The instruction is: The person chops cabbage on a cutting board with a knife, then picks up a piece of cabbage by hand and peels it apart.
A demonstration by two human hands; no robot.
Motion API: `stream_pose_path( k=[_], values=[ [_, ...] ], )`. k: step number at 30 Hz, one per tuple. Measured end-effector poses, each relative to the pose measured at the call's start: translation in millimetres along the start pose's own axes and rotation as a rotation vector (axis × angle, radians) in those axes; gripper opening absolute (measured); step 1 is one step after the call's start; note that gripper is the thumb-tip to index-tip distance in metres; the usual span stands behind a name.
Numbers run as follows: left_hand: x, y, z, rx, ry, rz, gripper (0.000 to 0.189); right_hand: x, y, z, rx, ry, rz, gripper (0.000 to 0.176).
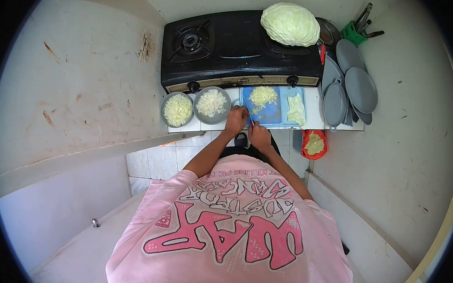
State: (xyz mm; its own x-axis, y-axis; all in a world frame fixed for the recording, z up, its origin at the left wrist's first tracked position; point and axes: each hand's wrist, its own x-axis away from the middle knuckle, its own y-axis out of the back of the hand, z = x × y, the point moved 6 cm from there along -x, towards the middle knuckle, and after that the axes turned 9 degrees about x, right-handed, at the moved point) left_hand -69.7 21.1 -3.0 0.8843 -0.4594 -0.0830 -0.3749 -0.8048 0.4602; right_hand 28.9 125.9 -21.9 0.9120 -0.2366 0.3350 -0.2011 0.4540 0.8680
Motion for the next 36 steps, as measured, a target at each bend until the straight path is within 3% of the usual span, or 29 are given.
stream_pose_path(
  k=[5,11,36],
  values=[
    [1.1,-0.3,2.2,0.027,0.002,0.001,0.008,15.5,3.7,-9.2,0.009,-0.014,0.024,0.038],
    [1.7,-1.3,1.9,0.073,0.016,0.001,0.009,14.7,3.2,-10.0,-0.085,0.002,-0.088,0.038],
    [4.7,0.6,2.1,0.017,-0.001,-0.02,0.011,12.6,-0.5,-4.0,-0.025,0.013,-0.021,0.037]
  ],
)
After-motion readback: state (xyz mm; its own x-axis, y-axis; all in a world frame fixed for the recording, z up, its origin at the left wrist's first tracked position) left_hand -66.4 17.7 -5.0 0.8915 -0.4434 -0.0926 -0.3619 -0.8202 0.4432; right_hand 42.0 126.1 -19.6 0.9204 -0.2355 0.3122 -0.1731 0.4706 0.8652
